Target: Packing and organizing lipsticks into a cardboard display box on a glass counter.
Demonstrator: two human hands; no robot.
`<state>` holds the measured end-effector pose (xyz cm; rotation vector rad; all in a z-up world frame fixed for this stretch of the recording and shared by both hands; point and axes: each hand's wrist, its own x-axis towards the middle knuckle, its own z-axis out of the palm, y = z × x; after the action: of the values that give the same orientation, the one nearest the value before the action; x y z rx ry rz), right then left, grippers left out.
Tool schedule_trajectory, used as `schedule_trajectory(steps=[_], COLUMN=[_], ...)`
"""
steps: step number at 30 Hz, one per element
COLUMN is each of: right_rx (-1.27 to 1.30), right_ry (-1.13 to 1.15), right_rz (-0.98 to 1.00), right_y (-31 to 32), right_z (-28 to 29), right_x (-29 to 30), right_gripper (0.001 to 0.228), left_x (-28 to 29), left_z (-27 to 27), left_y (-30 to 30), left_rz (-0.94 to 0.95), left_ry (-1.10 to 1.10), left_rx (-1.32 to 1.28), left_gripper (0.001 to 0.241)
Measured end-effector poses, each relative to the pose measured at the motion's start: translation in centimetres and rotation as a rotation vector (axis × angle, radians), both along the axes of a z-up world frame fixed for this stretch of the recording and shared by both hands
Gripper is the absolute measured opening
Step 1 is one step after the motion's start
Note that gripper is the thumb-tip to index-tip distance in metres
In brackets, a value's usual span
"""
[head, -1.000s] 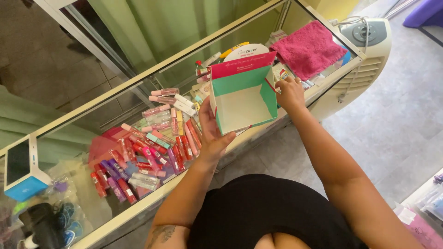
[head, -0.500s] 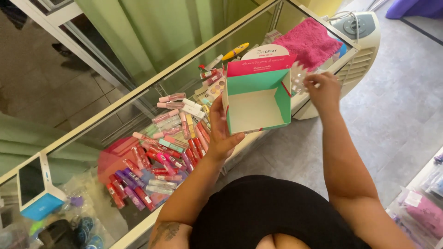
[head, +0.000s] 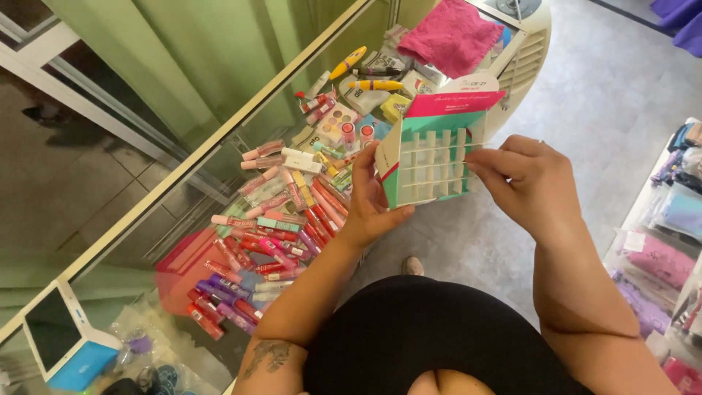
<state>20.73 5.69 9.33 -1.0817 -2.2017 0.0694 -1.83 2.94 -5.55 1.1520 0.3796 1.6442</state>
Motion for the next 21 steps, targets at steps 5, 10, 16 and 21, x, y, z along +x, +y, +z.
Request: schedule_trajectory(steps=[5, 10, 16, 21], right_rx=[-0.044, -0.085, -0.079, -0.061], right_ry=[-0.063, -0.146, -0.259, -0.359], right_rz=[-0.006, -0.045, -0.054, -0.09], right_y=[-2.2, -3.1, -3.7, -4.0], right_z=[-0.4, -0.7, -1.0, -0.5], right_x=[-1.0, -1.6, -2.4, -3.1], right_gripper=[0.008, 0.011, 0.015, 0.016], left_x=[-0.3, -0.6, -1.2, -1.3], left_z=[-0.7, -0.4, 0.2, 0.2], left_y=[-1.6, -2.9, -4.0, -4.2], left_rz=[-0.017, -0.057, -0.095, -0.075], left_ry=[0.029, 0.018, 0.016, 0.031], left_rx=[0.004, 0.006, -0.014, 0.0], left_gripper=[0.11, 0.109, 0.108, 0.107])
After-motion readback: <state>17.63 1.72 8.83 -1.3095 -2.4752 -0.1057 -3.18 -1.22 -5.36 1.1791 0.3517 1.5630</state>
